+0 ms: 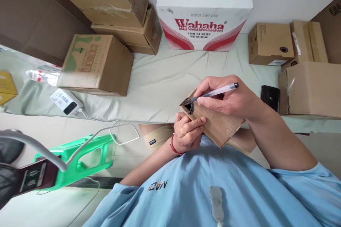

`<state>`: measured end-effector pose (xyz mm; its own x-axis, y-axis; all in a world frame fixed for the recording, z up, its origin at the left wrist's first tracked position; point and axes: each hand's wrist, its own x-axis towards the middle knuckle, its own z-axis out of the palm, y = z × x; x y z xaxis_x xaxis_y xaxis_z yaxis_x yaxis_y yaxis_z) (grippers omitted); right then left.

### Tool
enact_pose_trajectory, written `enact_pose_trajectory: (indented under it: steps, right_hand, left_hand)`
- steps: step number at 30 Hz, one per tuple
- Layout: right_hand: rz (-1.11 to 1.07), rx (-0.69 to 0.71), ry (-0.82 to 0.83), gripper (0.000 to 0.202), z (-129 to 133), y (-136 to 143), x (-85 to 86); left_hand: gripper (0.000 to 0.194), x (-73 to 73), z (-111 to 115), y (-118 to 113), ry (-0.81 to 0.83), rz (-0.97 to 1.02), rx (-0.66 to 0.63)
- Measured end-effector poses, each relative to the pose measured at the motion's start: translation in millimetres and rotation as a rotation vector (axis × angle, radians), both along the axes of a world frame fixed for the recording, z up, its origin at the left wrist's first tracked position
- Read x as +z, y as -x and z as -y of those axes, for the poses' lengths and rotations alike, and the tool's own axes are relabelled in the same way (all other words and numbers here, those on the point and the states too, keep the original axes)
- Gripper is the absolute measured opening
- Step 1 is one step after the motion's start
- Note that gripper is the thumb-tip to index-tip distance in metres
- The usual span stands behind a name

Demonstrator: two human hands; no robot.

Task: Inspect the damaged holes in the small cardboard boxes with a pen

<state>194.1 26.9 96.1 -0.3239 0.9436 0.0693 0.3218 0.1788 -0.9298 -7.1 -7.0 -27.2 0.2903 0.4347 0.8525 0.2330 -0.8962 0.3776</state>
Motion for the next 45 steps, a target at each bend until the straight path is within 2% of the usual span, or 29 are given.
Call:
enact_pose_trajectory:
  steps: [5,15,25,35,45]
  right_hand:
    - [0.014,0.016,-0.015,0.01,-0.6,1.1,-0.7]
    - [0.001,-0.037,0.011,0.007,-1.4,1.1,1.8]
    - [-0.062,-0.078,0.001,0.006,-0.7,2.2,1.3]
    - [-0.071,0.016,0.003,0.008,-0.9,1.1,1.7]
    - [-0.04,0.153,-0.036,0.008,-0.4,-1.0,1.8]
  left_hand:
    - [0.031,-4.3,0.7,-1.4,-0.003,0.023,0.009]
    - [0.038,-9.0,1.1,1.4,0.015,0.03,-0.033]
    - [0.03,-3.8,0.5,-0.4,-0.005,0.026,-0.001]
    - [0.039,-10.9,1.5,1.9,0.005,-0.014,0.018]
    - [0.031,-9.9,1.6,0.9,-0.01,0.003,0.005]
